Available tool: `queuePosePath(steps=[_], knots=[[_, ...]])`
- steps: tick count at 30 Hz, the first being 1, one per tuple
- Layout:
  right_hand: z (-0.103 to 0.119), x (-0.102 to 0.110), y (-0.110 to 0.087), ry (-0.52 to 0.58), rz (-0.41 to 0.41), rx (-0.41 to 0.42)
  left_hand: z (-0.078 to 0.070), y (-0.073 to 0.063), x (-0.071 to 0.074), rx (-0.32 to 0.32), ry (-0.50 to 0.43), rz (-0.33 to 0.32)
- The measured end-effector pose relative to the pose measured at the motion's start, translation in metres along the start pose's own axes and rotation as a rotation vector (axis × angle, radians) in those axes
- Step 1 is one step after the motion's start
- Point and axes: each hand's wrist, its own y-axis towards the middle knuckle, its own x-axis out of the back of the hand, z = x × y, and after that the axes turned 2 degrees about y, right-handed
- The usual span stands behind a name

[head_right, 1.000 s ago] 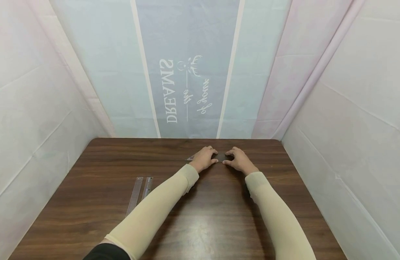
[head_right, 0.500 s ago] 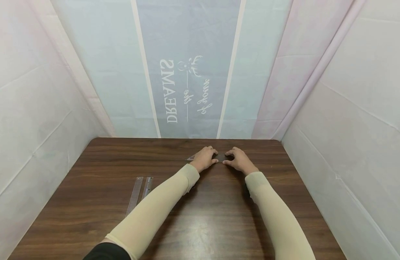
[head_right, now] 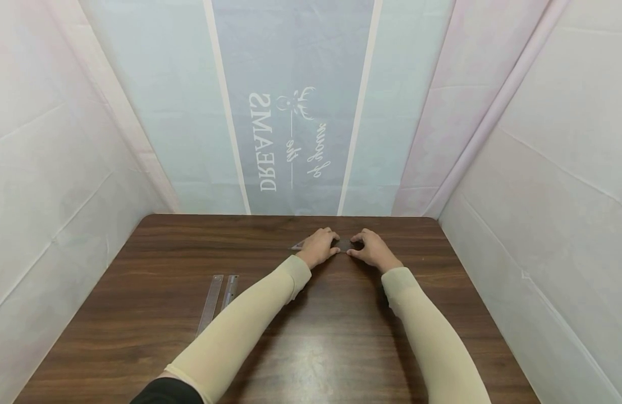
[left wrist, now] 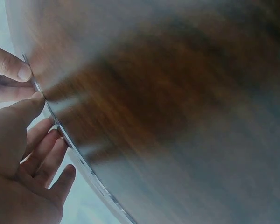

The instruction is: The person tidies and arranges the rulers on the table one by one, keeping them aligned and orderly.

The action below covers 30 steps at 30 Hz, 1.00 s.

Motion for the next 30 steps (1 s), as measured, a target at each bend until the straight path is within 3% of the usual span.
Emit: queuePosePath(steps=[10, 23, 30], knots=[[-0.0004, 0.0007, -0.0028, -0.017, 0.004, 0.018, 0.0009, 0.0000, -0.0017, -0.018, -0.013, -0.013], [-0.0014, 0.0016, -0.0010, 0.011, -0.010, 0.011, 0.0008, 0.0025, -0.0021, 0.005, -0.014, -0.017], [0.0007, 0.0022, -0.0018, 0.008, 0.002, -0.004, 0.0035, 0.0045, 0.0000, 0.005, -0.033, 0.033]])
